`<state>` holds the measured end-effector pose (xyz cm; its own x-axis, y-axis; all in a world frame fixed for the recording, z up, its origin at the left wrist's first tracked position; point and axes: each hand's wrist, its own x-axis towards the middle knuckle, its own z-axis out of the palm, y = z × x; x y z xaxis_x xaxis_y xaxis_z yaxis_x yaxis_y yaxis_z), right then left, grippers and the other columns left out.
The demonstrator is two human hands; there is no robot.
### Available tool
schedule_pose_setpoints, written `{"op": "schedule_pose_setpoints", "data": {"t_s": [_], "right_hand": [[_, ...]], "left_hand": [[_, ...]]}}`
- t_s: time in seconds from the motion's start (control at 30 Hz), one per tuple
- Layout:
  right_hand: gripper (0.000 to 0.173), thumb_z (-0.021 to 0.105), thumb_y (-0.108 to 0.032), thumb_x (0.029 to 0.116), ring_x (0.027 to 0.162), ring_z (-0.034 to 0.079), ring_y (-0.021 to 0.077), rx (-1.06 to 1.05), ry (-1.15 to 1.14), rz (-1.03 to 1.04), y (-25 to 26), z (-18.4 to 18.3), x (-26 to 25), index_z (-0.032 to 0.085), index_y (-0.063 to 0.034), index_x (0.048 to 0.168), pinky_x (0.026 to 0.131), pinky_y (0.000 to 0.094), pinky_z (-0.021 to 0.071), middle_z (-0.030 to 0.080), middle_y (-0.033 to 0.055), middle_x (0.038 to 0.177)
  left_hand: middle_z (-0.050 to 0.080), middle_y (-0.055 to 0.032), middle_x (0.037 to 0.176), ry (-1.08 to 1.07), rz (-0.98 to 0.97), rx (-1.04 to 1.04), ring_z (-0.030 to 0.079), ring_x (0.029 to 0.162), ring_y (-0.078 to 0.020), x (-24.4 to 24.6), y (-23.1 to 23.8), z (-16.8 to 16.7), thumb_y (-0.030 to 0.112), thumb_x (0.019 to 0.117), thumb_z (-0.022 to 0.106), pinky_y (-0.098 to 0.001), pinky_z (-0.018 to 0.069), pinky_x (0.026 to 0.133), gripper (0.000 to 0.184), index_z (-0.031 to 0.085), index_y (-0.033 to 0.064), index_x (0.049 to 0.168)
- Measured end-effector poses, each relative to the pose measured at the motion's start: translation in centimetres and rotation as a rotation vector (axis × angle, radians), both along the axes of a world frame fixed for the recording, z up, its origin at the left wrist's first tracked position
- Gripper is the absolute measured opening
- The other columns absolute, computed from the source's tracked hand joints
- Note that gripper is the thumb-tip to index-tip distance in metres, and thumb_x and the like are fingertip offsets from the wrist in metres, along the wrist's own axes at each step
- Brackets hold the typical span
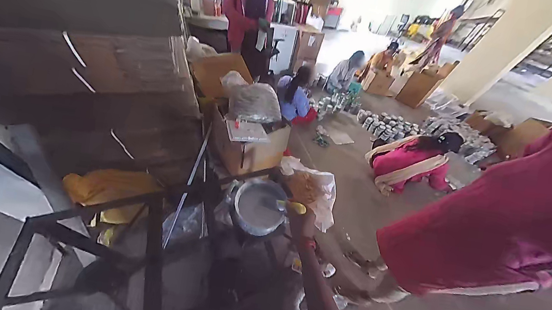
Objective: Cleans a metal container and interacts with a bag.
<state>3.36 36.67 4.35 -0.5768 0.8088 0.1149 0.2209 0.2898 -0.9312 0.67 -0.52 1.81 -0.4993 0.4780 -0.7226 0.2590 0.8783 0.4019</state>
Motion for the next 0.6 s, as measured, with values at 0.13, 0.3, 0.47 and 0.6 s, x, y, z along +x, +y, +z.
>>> {"op": "schedule_pose_setpoints", "data": {"t_s": [0.13, 0.3, 0.47, 0.6], "right_hand": [[0.02, 0.072, -0.011, 0.0936, 0.082, 0.072, 0.0156, -0.086, 0.007, 0.152, -0.3, 0.5, 1.0, 0.072, 0.0023, 0.108, 0.076, 0.0332, 0.0623, 0.073, 0.0124, 0.101], [0.019, 0.071, -0.016, 0.0951, 0.076, 0.07, 0.015, 0.03, -0.051, -0.005, 1.5, 0.5, 1.9, 0.073, -0.0011, 0.106, 0.075, 0.0352, 0.0593, 0.073, 0.0103, 0.091], [0.02, 0.072, -0.009, 0.0934, 0.081, 0.072, 0.0167, -0.121, 0.052, 0.16, 0.3, -1.2, 0.2, 0.07, 0.0029, 0.11, 0.073, 0.0334, 0.0634, 0.073, 0.0133, 0.104], [0.017, 0.072, -0.012, 0.0916, 0.082, 0.072, 0.0149, -0.043, -0.006, 0.189, 1.1, 0.5, 2.3, 0.072, -0.0006, 0.105, 0.074, 0.0342, 0.0632, 0.074, 0.01, 0.1]], "left_hand": [[0.052, -0.0306, 0.146, -0.015, 0.049, 0.006, 0.046, 0.14, -0.0478, 0.2, -0.4, -0.4, 0.032, 0.0978, 0.07, -0.0641, 0.0315, 0.118, 0.069, 0.044, -0.0041, 0.151], [0.049, -0.0312, 0.149, -0.029, 0.061, -0.092, 0.044, 0.141, -0.0495, -0.4, -1.0, -1.3, 0.03, 0.0998, 0.068, -0.068, 0.0307, 0.116, 0.069, 0.039, -0.0011, 0.155], [0.052, -0.0284, 0.148, -0.024, 0.049, -0.048, 0.048, 0.139, -0.0475, -0.3, -1.0, -0.7, 0.031, 0.1005, 0.067, -0.0649, 0.0337, 0.116, 0.068, 0.04, -0.002, 0.154], [0.053, -0.0289, 0.146, -0.021, 0.019, -0.053, 0.048, 0.138, -0.0477, -0.4, -0.9, -1.4, 0.03, 0.1007, 0.067, -0.0651, 0.0344, 0.115, 0.066, 0.041, -0.0011, 0.154]]}}
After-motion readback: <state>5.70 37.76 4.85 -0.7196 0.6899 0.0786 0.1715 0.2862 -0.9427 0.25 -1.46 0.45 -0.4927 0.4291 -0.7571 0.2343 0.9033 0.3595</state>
